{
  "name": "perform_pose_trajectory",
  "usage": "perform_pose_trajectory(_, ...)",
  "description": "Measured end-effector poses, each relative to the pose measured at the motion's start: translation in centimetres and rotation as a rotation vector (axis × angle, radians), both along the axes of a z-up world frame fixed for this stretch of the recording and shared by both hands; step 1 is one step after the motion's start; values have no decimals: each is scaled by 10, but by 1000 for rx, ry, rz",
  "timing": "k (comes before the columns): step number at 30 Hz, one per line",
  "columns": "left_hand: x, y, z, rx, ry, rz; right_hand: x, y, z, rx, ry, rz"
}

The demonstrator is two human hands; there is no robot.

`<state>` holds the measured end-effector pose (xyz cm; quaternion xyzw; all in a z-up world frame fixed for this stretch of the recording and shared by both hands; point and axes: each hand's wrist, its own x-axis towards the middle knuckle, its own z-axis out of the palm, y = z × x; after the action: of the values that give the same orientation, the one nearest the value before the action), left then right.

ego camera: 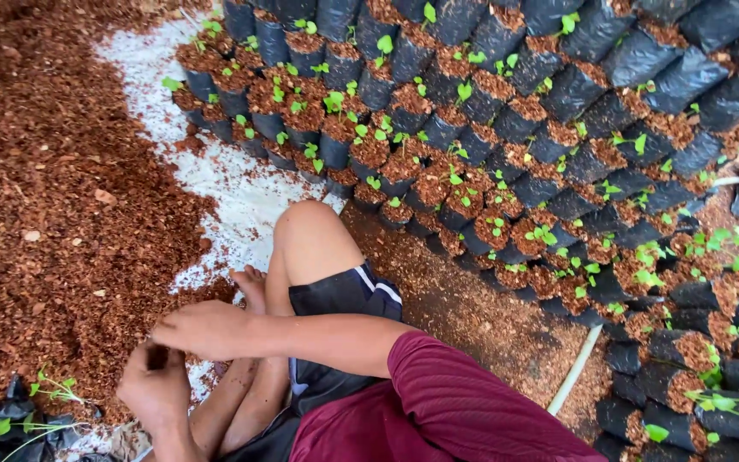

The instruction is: Transplanting seedlings into nursery bags with coco peat

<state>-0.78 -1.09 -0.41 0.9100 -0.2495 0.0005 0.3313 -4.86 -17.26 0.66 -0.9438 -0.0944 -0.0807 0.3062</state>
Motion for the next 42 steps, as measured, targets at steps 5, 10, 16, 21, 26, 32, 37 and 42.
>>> perform_pose_trajectory(5,8,17,1,1,293,-29,13,-13,-7,-19,6,169)
perform_pose_trajectory(10,-2,21,25,-334,563,-90,20,-31,-4,645,230,214)
perform_pose_trajectory(16,7,22,1,-446,421,0,36,-13,-51,1276,519,-39)
perform_pose_trajectory(21,8,34,-42,-680,280,1,41,3,-101,1031,270,-244)
perform_pose_trajectory(26,8,37,-13,-670,268,66,31,-56,-89,255,478,-234)
perform_pose_trajectory(32,9,28,-29,-657,352,185,24,-37,-75,-51,493,-43)
perform_pose_trajectory(37,11,22,-21,-598,357,221,30,-19,-98,-35,529,-8)
perform_pose_trajectory(42,13,6,-29,-457,400,310,33,-9,-105,-171,483,-65)
